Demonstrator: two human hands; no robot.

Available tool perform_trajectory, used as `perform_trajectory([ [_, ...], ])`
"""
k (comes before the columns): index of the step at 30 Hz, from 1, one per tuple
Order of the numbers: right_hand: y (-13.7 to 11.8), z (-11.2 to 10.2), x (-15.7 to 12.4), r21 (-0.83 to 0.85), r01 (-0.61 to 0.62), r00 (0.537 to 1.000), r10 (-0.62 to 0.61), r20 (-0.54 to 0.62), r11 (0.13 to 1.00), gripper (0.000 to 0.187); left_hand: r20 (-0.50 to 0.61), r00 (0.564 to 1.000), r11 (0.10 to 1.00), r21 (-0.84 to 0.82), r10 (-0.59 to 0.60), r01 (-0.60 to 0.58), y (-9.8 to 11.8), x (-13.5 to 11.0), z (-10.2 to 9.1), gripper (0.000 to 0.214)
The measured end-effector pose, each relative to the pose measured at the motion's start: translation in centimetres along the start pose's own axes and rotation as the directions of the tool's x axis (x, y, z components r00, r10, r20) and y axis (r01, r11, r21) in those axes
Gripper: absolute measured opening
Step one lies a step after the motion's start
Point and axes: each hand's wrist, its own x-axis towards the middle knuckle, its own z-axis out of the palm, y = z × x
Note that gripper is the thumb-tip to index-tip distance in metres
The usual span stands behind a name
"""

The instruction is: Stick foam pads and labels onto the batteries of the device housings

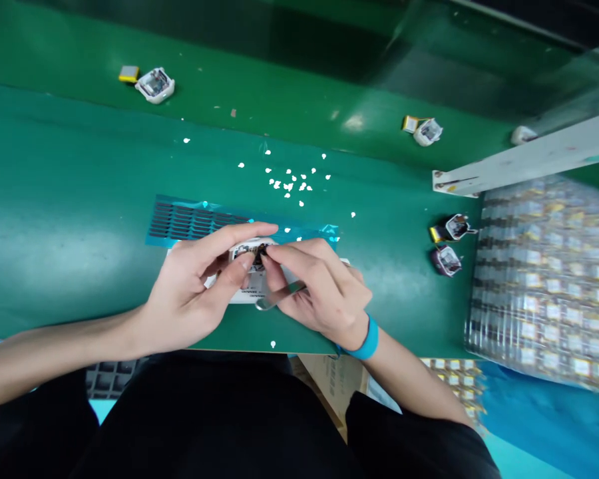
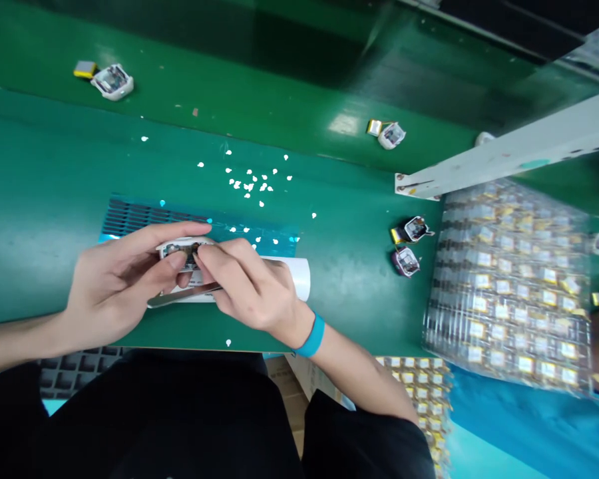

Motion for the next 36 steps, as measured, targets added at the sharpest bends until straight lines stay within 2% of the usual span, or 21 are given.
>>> perform_trajectory([
  [5, 0.2, -0.6, 0.3, -0.074, 0.081, 0.988, -0.07, 0.138, 0.994, 0.019, -0.022, 0.995, 0.986, 0.137, 0.099, -0.095, -0.5, 0.4, 0.0, 0.029],
  [10, 1.3, -0.4, 0.6, 0.149, -0.114, 0.977, 0.084, 0.194, 0.982, 0.012, -0.078, 0.996, 0.989, 0.146, 0.039, -0.027, -1.2, 1.4, 0.1, 0.02],
  [14, 1.8, -0.5, 0.6, 0.166, -0.16, 0.963, 0.117, 0.243, 0.973, 0.009, -0.087, 0.996, 0.995, 0.091, -0.032, 0.04, -1.3, 1.6, 0.3, 0.015],
  [21, 1.4, -0.7, 0.8, 0.235, -0.132, 0.979, 0.089, 0.184, 0.963, 0.012, -0.012, 0.988, 0.978, -0.144, -0.152, 0.148, -0.9, 1.2, 0.6, 0.007],
  [25, 1.3, -0.7, 0.8, 0.188, -0.075, 0.992, 0.054, 0.114, 0.979, 0.013, 0.023, 0.98, 0.954, -0.228, -0.197, 0.197, -0.7, 1.3, 0.5, 0.004],
  [29, 1.5, -0.9, 0.9, 0.16, -0.052, 0.992, 0.031, 0.126, 0.986, 0.015, 0.105, 0.964, 0.915, -0.305, -0.245, 0.266, -0.8, 1.4, 0.4, 0.005],
  [36, 1.4, -0.8, 1.0, 0.148, -0.059, 0.994, 0.044, 0.099, 0.987, 0.005, 0.046, 0.971, 0.918, -0.317, -0.235, 0.237, -0.9, 1.5, 0.1, 0.005],
])
